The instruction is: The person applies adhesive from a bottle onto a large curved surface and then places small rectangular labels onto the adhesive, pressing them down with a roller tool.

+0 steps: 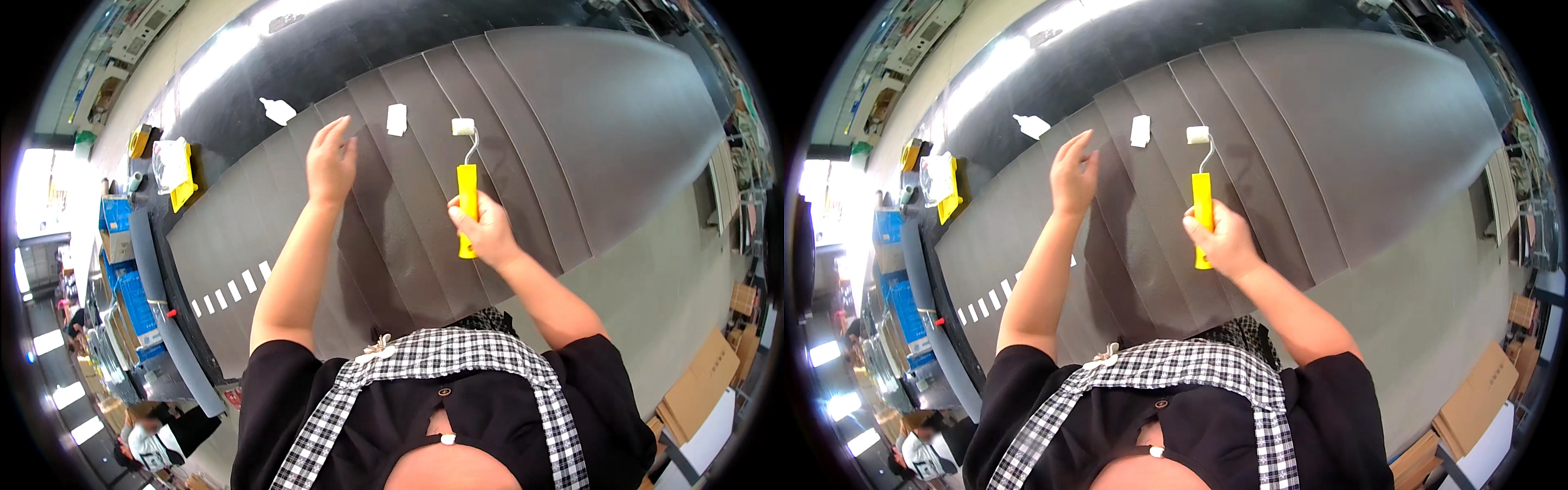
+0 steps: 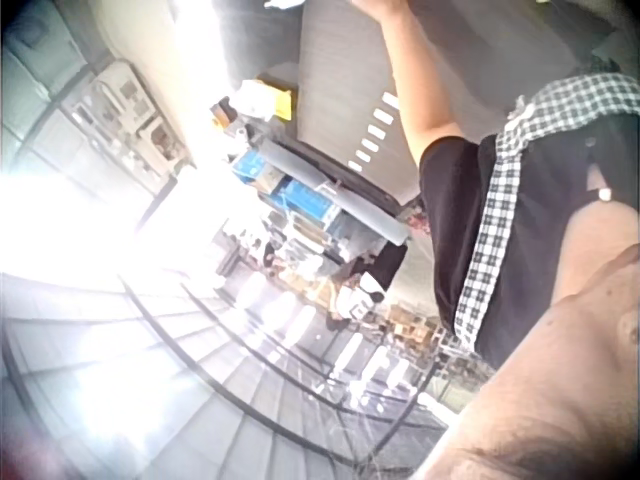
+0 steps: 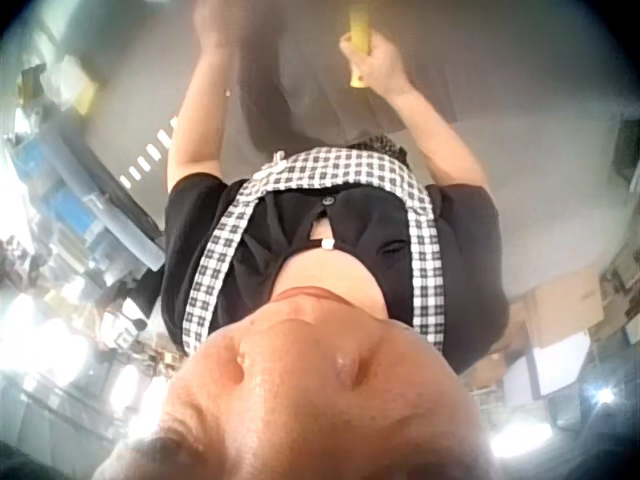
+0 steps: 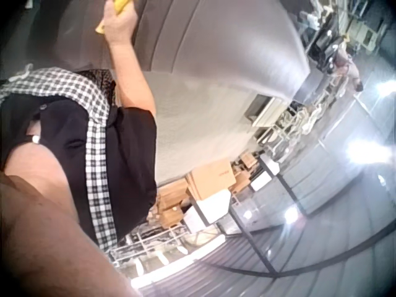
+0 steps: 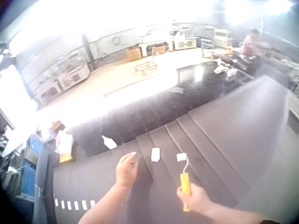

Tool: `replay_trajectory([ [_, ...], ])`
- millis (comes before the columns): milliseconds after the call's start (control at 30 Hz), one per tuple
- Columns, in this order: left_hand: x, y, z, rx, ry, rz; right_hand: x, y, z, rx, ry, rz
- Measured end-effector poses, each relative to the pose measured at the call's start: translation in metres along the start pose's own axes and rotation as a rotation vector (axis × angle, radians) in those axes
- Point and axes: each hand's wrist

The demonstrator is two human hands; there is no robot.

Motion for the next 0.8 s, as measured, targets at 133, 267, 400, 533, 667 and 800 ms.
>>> replay_trajectory([
  [133, -0.046, 0.005, -0.044, -0.221, 0.063, 0.120, -0.037, 0.036, -0.012, -0.082, -0.319, -0.056],
  [267, -0.065, 0.043, -0.078, -0.415, 0.193, 0.193, -0.048, 0.060, -0.010, -0.175, -0.756, 0.043],
  [400, -0.065, 0.088, -0.129, -0.581, 0.234, 0.173, -0.041, 0.056, -0.014, -0.518, -1.064, 0.230],
  [533, -0.050, 0.114, -0.166, -0.498, 0.192, 0.066, -0.025, 0.037, -0.032, -0.499, -0.828, 0.168],
  [667, -0.049, 0.111, -0.148, -0.463, -0.012, 0.133, -0.002, 0.029, -0.039, -0.521, -0.668, 0.088],
  [800, -0.081, 0.099, -0.093, -0.368, 0.000, 0.189, 0.032, 0.026, -0.053, -0.368, -0.409, -0.097],
])
Point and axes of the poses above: each hand's wrist, its own y-axis towards the middle knuckle, its own x-axis out of the palm, z = x × y, and after that the axes turned 11 degrees about -x, right-handed
